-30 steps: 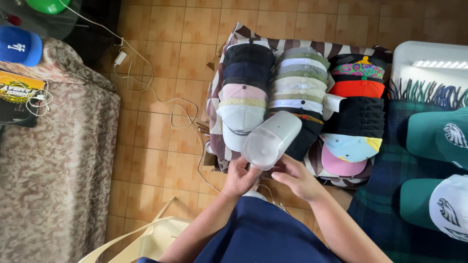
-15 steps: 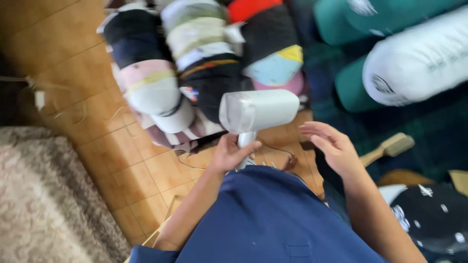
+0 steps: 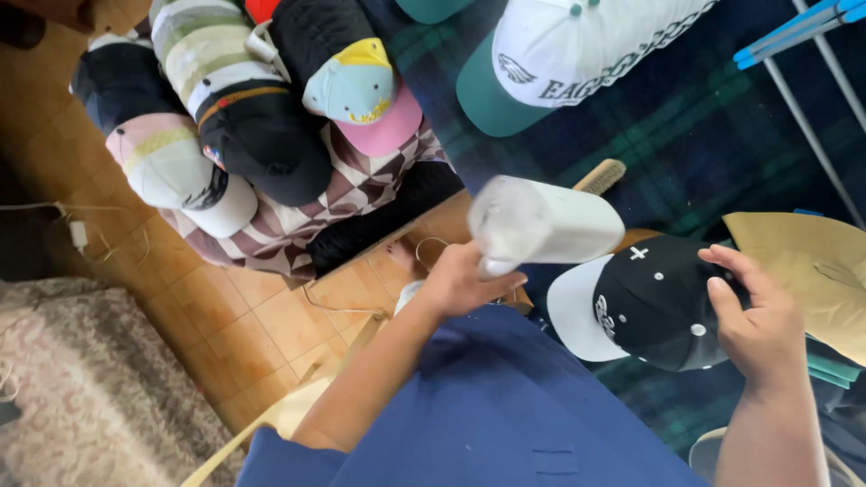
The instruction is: Cleaning a baseball cap using a brush and a hair dryer, then organizing it on a rack.
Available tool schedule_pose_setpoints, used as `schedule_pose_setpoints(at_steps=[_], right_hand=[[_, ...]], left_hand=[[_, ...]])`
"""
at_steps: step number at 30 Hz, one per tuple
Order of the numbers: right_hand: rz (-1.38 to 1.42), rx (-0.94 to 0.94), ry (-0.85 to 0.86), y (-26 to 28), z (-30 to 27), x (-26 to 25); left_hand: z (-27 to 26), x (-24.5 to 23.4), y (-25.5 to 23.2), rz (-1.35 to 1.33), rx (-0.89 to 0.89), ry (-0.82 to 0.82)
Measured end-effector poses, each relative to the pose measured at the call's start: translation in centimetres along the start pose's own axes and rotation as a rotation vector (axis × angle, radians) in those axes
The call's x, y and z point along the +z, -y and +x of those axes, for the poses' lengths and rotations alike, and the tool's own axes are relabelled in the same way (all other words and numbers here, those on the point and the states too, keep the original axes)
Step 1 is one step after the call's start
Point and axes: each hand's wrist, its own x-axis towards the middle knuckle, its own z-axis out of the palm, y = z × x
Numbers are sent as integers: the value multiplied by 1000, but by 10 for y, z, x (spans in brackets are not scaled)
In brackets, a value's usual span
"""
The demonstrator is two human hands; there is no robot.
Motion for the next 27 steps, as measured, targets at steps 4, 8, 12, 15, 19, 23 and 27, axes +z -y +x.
schedule_pose_setpoints(at_steps=[4,8,12,15,19,23,27], right_hand=[[-340,-299,-15,-54,9,3],[-509,-483,-207,-78,15,19],[-526,-519,-267,-92,19,22],[-522,-533,-266,-100,23,23],[-555,-598,-284,-112,25,21],[-317,-619,-184,-106,27,23],[-307,-596,-200,-104,23,25]], left_hand=[[-10,31,-15,189,241,176],[-23,47,-35,309,127,315],[-31,50,-26,267,74,272],[-42,39,-14,176,-68,289],[-55,48,33,233,23,303],[-66,75,61,233,103,291],[-71,84,64,192,54,234]])
